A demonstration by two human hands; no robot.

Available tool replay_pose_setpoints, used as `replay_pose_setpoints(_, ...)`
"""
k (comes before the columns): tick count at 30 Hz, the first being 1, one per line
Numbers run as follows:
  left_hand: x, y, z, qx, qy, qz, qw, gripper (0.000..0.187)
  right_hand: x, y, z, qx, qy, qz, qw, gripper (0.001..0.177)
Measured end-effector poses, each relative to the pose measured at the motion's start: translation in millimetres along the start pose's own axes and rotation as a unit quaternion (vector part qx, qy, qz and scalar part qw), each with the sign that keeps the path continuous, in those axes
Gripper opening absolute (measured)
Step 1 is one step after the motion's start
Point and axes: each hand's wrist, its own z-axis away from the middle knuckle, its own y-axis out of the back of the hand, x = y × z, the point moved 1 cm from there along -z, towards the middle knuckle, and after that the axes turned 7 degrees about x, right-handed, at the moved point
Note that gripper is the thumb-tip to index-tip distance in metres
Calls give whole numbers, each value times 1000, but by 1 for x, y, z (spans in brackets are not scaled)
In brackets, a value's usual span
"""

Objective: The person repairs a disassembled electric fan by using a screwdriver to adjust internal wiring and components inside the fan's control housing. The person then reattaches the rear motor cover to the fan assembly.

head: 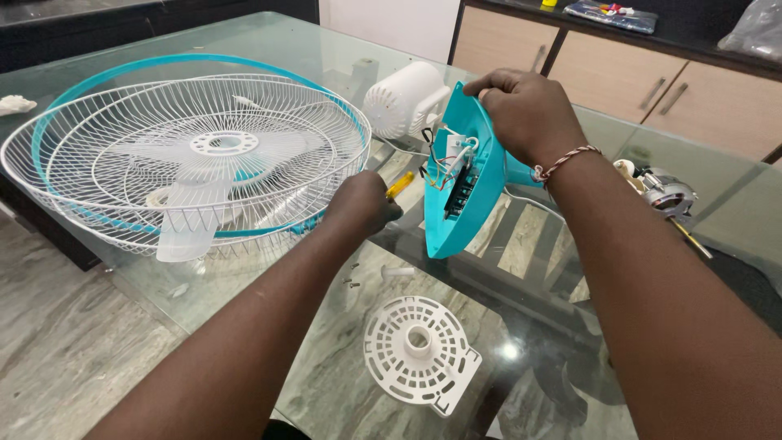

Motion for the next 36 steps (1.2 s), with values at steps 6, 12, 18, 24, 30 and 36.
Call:
replay_pose_setpoints(6,2,-2,15,24,23,-13,999,31,-7,3,4,-3,-5,3,1000,29)
replay_pose_setpoints(12,3,0,20,72,13,45,996,28,-6,3,4,5,9,-10,1000,30)
replay_pose_setpoints(18,15,15,34,107,47,347,931,43,7,-1,5,-9,-6,-106,994,29)
replay_pose_setpoints(24,47,12,40,63,-110,503,855,49,44,-27,59,119,15,-341,932,28)
replay_pose_setpoints(30,59,0,26,35,-167,487,857,40,78,-58,98,228,5,-332,915,23)
replay_pose_setpoints(36,58,-1,27,77,-148,450,877,29,88,-66,99,239,10,-281,929,22)
